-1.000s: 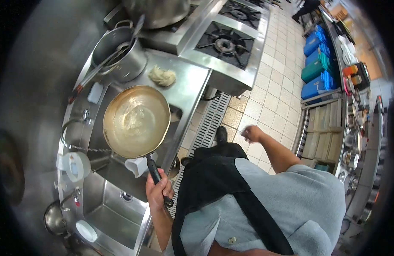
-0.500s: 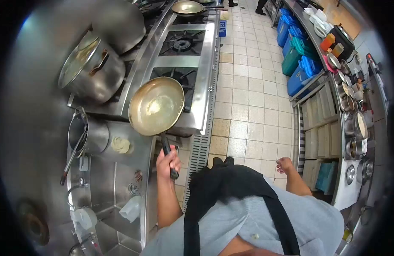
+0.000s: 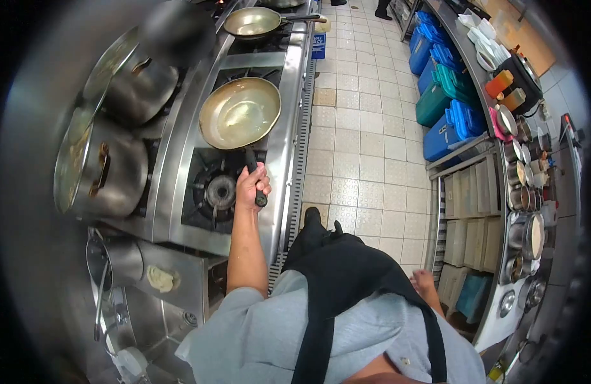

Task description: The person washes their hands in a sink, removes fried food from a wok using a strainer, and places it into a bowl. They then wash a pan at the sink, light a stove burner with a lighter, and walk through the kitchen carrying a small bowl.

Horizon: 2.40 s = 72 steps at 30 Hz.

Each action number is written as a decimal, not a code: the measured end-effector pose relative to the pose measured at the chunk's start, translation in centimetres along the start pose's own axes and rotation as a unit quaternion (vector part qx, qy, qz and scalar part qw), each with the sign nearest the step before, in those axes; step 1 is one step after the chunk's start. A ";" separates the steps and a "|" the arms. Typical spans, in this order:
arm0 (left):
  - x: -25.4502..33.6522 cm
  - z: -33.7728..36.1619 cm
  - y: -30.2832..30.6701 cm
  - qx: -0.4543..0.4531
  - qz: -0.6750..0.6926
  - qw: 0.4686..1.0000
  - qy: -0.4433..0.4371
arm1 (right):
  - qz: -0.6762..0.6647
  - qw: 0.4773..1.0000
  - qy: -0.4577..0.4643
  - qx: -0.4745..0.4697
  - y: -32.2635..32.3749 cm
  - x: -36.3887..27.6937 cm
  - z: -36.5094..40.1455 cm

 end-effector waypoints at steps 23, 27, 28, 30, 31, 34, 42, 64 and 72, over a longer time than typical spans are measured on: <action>0.3 -17.5 -3.2 0.185 -0.038 0.982 -0.014 | 0.062 0.995 0.069 0.019 13.8 -17.2 -14.9; -0.3 -16.1 -1.2 0.209 0.098 0.969 -0.084 | -0.015 0.968 0.222 0.117 22.0 -30.2 -16.5; -1.2 -13.6 -4.3 0.246 0.164 0.945 -0.139 | -0.041 0.959 0.242 0.139 23.8 -33.2 -15.9; -3.7 -14.1 -2.0 0.255 0.233 0.924 -0.166 | -0.096 0.948 0.252 0.168 27.5 -38.5 -13.5; -4.7 -14.6 -1.1 0.151 0.179 0.959 -0.160 | -0.126 0.946 0.242 0.173 29.0 -40.3 -12.8; -11.1 -17.9 3.4 0.144 0.116 0.981 -0.058 | -0.017 0.904 0.314 0.290 34.5 -45.6 -11.0; -23.6 -27.1 -4.6 0.272 -0.153 0.921 0.232 | 0.132 0.697 0.392 0.586 53.1 -58.1 -3.0; -40.9 -17.3 -9.7 0.138 -0.410 0.834 0.343 | 0.272 0.395 0.328 0.814 74.0 -70.3 -2.2; -36.2 -22.5 -14.4 0.291 -0.202 0.903 0.244 | 0.053 0.281 0.769 0.572 60.8 -74.4 9.5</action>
Point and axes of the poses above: each hand's wrist, its own z-axis away from the middle knuckle, its own y-axis out of the back of the hand, x = y × z, the point moved 9 cm from there along -z, towards the middle knuckle, and after that the axes turned 1 degree about -z, right-handed, at the moved point
